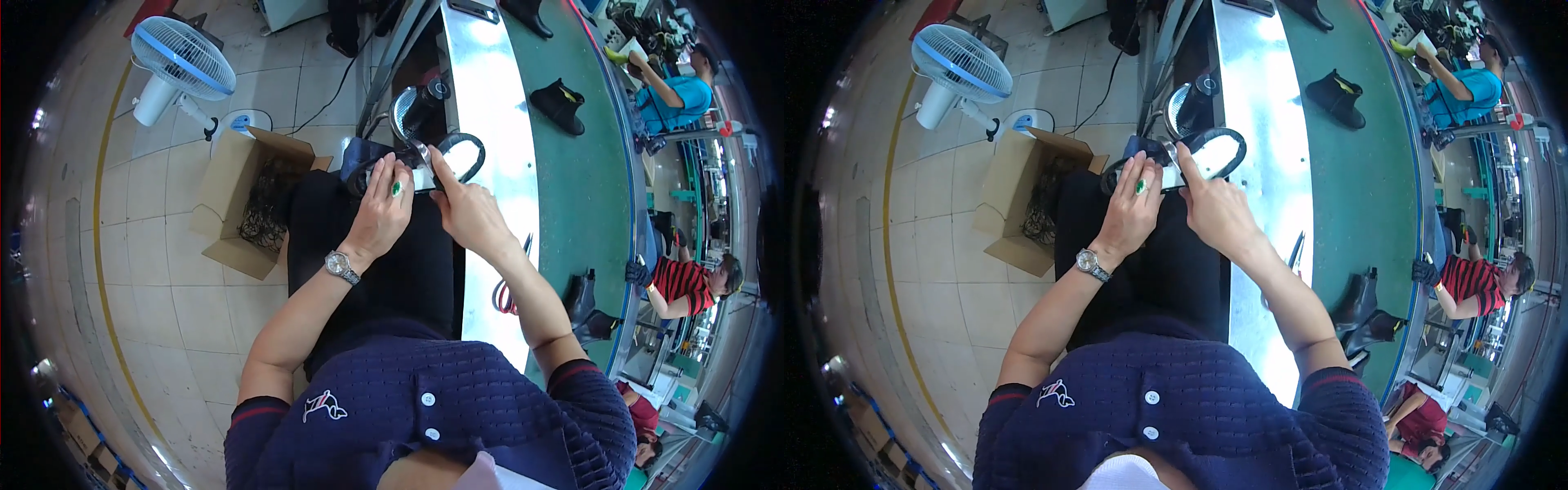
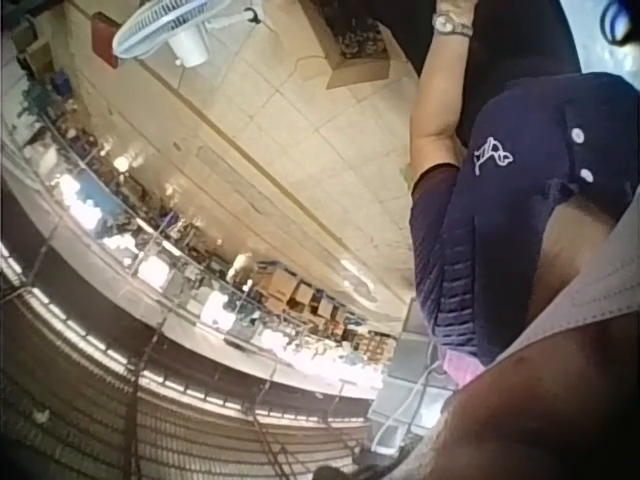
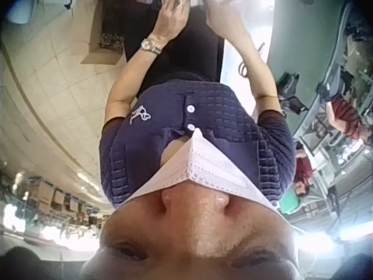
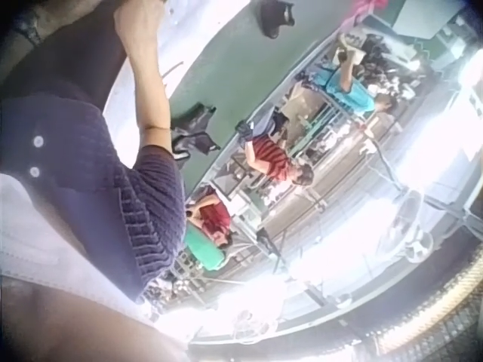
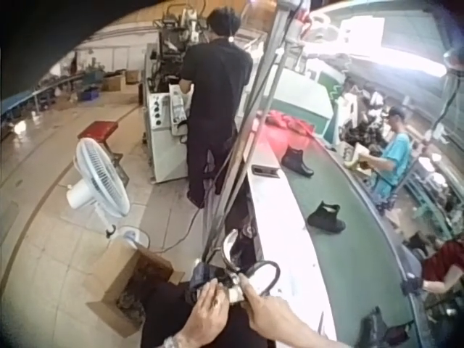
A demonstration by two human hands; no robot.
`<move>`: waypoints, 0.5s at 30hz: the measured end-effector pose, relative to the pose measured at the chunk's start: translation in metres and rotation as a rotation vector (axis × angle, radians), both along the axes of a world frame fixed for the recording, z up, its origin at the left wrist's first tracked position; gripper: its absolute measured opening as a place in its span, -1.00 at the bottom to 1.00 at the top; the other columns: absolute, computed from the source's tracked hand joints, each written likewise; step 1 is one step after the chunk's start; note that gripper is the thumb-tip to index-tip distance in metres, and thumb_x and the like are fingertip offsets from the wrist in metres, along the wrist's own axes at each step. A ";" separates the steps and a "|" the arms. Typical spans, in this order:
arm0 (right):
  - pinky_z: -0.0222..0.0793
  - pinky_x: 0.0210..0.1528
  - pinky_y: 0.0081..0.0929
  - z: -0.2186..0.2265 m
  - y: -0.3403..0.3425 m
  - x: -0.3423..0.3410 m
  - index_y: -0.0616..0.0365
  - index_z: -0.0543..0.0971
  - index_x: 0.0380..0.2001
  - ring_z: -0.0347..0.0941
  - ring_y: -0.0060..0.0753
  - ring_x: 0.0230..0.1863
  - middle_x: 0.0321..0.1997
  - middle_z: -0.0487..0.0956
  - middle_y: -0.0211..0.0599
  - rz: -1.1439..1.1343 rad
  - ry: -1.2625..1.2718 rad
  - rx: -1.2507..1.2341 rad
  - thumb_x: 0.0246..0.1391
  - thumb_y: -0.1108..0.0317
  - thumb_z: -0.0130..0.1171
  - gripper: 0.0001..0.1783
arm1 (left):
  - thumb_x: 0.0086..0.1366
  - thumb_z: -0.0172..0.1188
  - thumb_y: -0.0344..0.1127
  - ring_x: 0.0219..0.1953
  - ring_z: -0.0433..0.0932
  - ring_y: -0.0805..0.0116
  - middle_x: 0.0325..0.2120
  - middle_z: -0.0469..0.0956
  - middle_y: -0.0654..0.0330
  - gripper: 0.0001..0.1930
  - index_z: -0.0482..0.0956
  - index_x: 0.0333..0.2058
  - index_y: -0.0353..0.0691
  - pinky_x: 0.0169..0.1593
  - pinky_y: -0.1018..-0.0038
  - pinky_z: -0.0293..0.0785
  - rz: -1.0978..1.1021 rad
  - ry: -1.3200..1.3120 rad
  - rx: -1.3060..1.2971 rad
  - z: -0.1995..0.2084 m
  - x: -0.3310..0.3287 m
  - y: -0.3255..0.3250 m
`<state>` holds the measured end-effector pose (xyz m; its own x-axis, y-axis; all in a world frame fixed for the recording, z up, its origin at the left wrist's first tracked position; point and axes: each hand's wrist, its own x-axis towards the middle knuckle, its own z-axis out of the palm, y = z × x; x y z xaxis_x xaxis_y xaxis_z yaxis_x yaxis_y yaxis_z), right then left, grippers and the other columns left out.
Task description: Manually assemble and trim components of a black boot using hand tools.
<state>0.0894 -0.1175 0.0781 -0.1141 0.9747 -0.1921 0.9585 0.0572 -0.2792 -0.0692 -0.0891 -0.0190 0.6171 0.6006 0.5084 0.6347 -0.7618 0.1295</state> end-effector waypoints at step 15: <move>0.40 -0.40 0.09 -0.021 -0.005 -0.025 0.14 0.03 0.34 0.51 0.26 -0.52 -0.59 0.54 0.15 -0.155 0.204 0.001 0.13 0.42 0.04 -0.26 | -0.13 0.45 -0.51 0.08 0.45 -0.04 0.04 0.45 -0.08 0.00 0.07 0.29 -0.30 0.11 0.30 0.43 0.084 -0.470 -0.680 0.031 -0.027 0.012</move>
